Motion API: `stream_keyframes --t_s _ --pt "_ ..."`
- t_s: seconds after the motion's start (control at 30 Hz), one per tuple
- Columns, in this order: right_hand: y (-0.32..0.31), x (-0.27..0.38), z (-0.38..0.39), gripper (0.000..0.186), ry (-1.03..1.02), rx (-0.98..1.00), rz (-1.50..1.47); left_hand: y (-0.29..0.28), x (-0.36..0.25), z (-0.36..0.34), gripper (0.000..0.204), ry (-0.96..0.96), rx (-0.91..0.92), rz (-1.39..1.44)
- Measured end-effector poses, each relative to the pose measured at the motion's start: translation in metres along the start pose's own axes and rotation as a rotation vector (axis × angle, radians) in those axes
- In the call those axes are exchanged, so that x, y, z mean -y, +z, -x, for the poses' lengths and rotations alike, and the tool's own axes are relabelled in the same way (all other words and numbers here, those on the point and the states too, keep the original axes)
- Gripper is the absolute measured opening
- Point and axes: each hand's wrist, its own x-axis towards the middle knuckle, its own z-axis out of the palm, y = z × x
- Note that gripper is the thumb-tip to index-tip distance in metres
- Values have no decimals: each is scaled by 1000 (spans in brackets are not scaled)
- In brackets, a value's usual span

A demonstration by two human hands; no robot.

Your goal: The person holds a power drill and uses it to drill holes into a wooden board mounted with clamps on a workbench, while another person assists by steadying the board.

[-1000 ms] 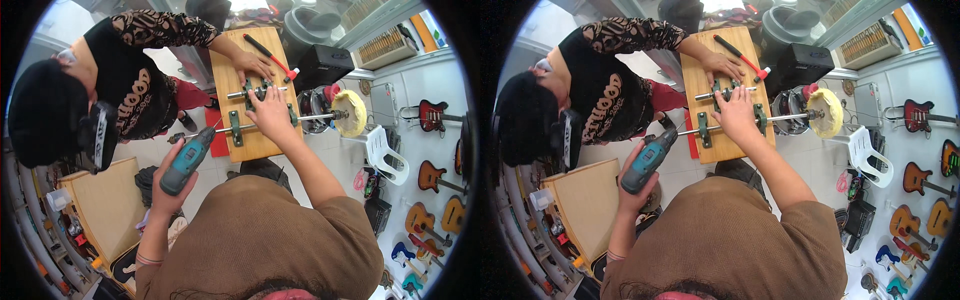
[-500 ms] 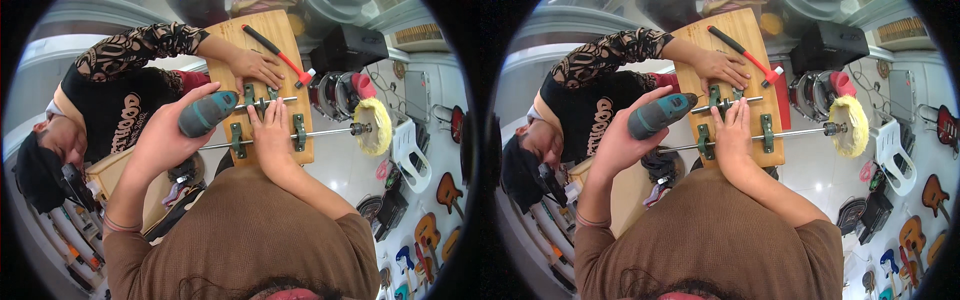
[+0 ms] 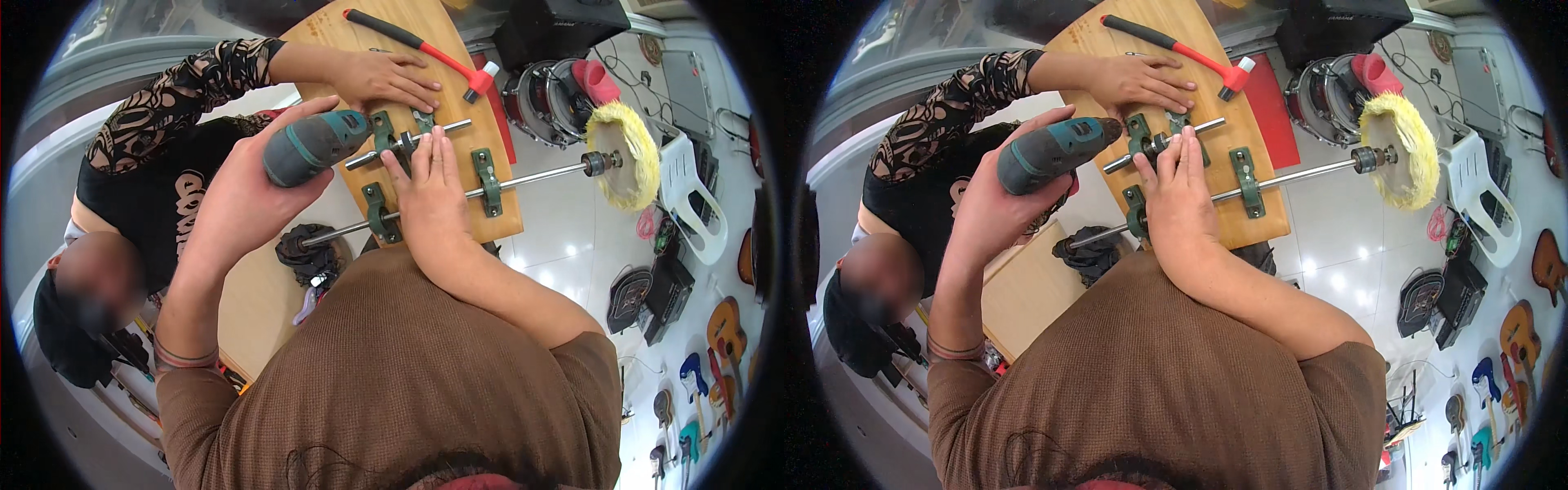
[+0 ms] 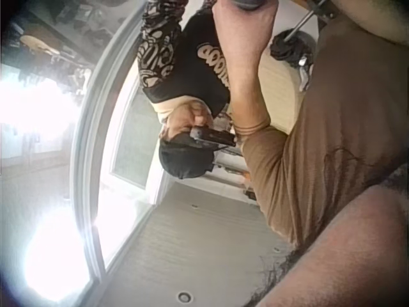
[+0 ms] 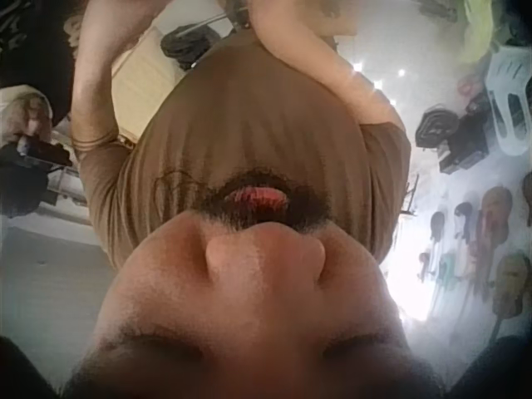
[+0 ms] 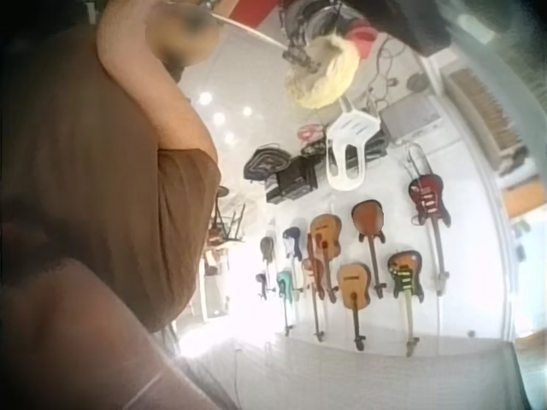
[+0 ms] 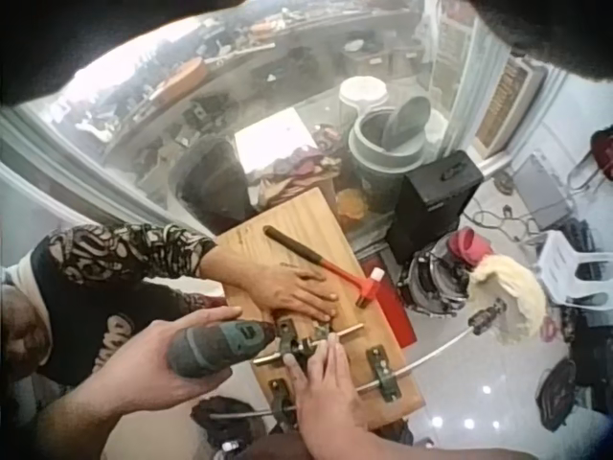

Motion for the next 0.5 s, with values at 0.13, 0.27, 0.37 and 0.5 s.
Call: stream_keyframes --t_s 0.13,0.27,0.37,0.5 --pt "2 2 0 58 7 10 -9 2 2 -2 62 -7 -7 -13" --pt "1 2 0 59 3 21 1 4 8 -3 62 12 -11 -34" --pt "-1 1 0 59 -4 18 9 5 10 -4 62 -12 3 3" --pt "-3 1 1 59 -3 27 13 7 10 -6 62 -9 -1 -25"
